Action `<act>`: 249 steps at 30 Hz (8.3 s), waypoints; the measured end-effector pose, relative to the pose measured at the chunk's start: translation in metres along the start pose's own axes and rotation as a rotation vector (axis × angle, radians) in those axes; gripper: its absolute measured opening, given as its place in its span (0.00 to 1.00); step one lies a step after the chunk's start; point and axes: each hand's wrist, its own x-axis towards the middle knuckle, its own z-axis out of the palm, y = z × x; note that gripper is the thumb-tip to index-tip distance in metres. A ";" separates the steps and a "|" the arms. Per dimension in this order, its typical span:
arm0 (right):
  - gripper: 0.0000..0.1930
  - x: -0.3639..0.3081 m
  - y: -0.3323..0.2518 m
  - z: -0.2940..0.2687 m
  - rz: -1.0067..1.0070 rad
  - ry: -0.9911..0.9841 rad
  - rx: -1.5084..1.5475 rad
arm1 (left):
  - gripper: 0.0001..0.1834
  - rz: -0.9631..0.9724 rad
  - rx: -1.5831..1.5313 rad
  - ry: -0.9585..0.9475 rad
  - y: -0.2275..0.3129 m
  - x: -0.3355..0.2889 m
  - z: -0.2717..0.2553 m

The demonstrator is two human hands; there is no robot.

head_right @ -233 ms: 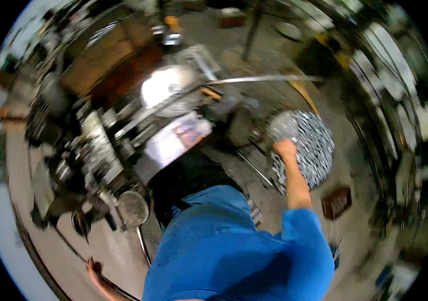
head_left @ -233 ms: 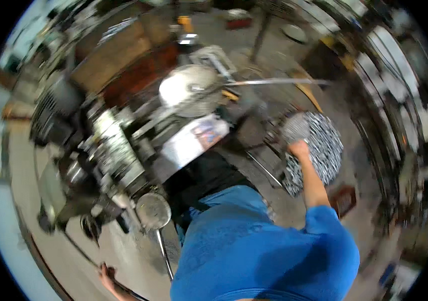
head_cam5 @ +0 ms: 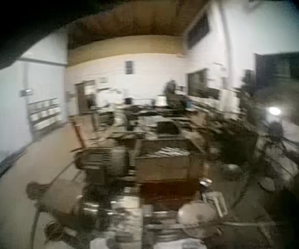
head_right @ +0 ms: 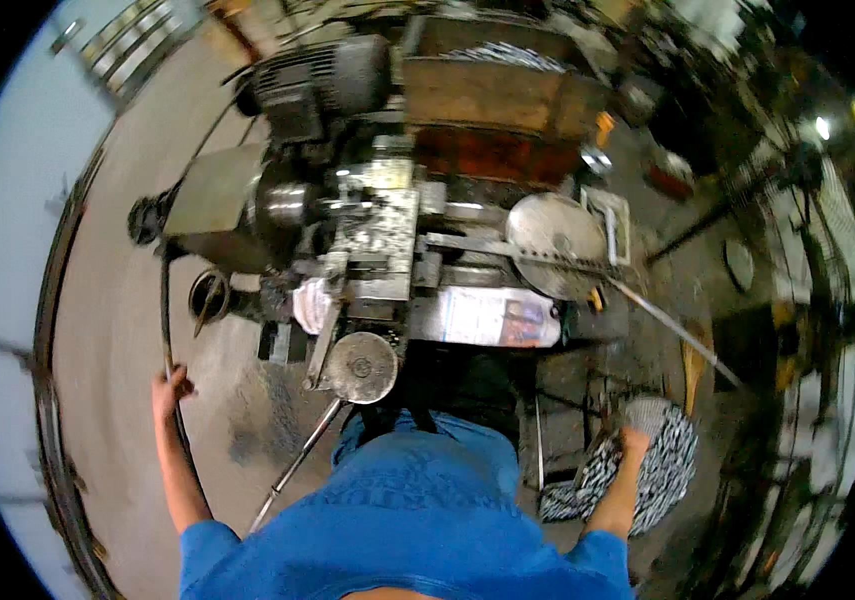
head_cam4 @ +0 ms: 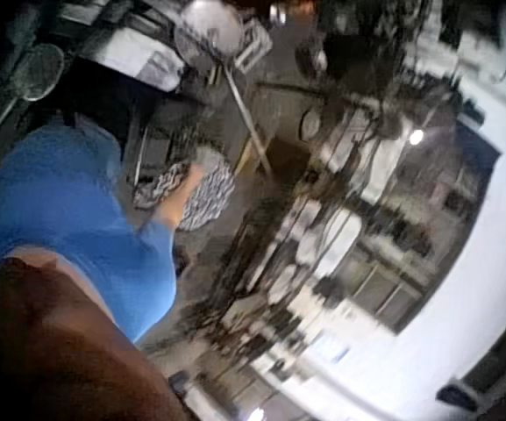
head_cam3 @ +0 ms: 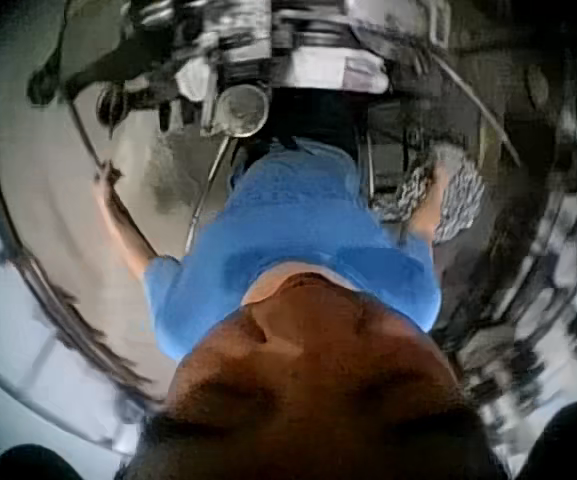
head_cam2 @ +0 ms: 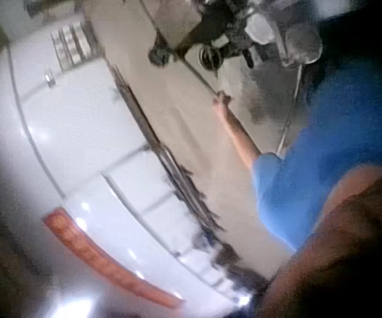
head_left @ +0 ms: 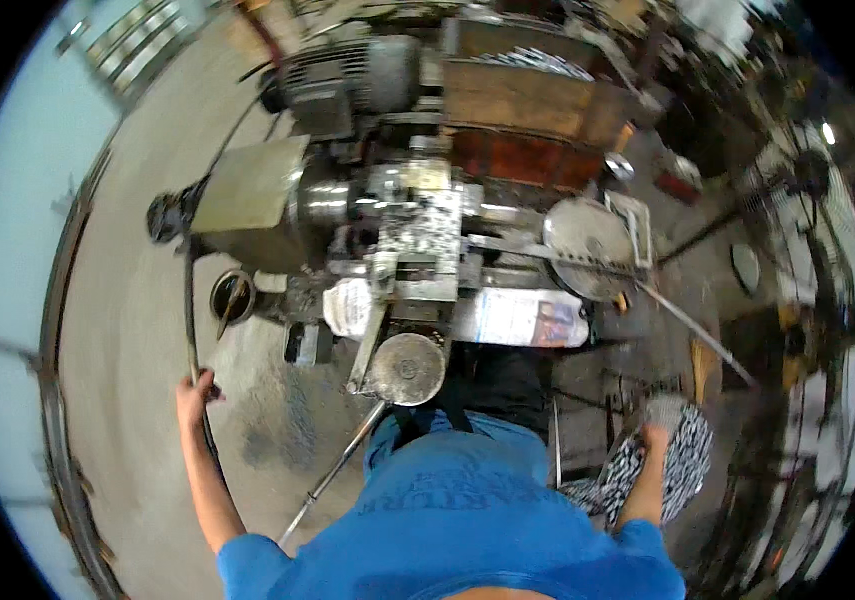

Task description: The person operates a lathe by placing a metal part into the chuck, tightening it, engaging the cutting tool using hand levers, and then removing the finished part and placing it into a container.

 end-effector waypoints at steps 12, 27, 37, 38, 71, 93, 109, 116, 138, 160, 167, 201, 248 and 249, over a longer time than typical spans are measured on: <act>0.12 -0.039 -0.057 -0.138 0.382 0.313 1.703 | 0.11 0.039 -0.139 -0.003 0.018 -0.023 -0.004; 0.15 -0.070 -0.499 -0.618 -1.210 0.734 0.184 | 0.23 0.136 0.716 0.169 0.043 -0.059 -0.002; 0.16 -0.035 -0.546 -0.611 -1.112 0.564 0.128 | 0.21 0.044 0.684 0.370 0.001 -0.107 0.003; 0.16 -0.037 -0.545 -0.610 -1.123 0.539 0.140 | 0.21 0.042 0.712 0.373 0.003 -0.107 0.005; 0.13 -0.003 -0.568 -0.647 -1.054 0.025 0.816 | 0.20 0.027 0.874 0.384 0.006 -0.096 0.004; 0.14 -0.069 -0.425 -0.620 -1.240 0.737 0.844 | 0.17 0.178 0.347 0.404 -0.073 0.049 0.035; 0.23 0.048 -0.029 -0.299 0.285 0.581 0.179 | 0.20 0.234 1.019 -0.023 -0.080 0.067 0.122; 0.14 -0.019 -0.066 -0.235 0.339 0.621 0.292 | 0.21 -0.194 0.795 -0.277 -0.169 -0.008 0.052; 0.23 -0.061 -0.100 -0.248 0.402 0.412 0.344 | 0.19 -0.144 0.599 -0.312 -0.127 0.014 0.077; 0.24 -0.005 -0.154 -0.342 -0.071 1.027 0.657 | 0.23 0.243 1.183 -0.158 -0.106 0.081 0.164; 0.20 -0.039 -0.287 -0.536 -0.782 1.067 0.862 | 0.22 0.213 1.005 -0.285 -0.092 0.080 0.129; 0.11 0.033 -0.387 -0.674 -0.754 0.498 1.191 | 0.12 0.084 0.293 0.088 0.022 -0.011 -0.007; 0.09 -0.056 -0.079 -0.129 -0.332 0.433 0.438 | 0.22 0.617 1.308 0.166 0.051 -0.032 -0.018; 0.09 -0.053 -0.078 -0.114 -0.178 0.504 0.535 | 0.22 0.659 1.161 0.155 0.091 -0.038 0.007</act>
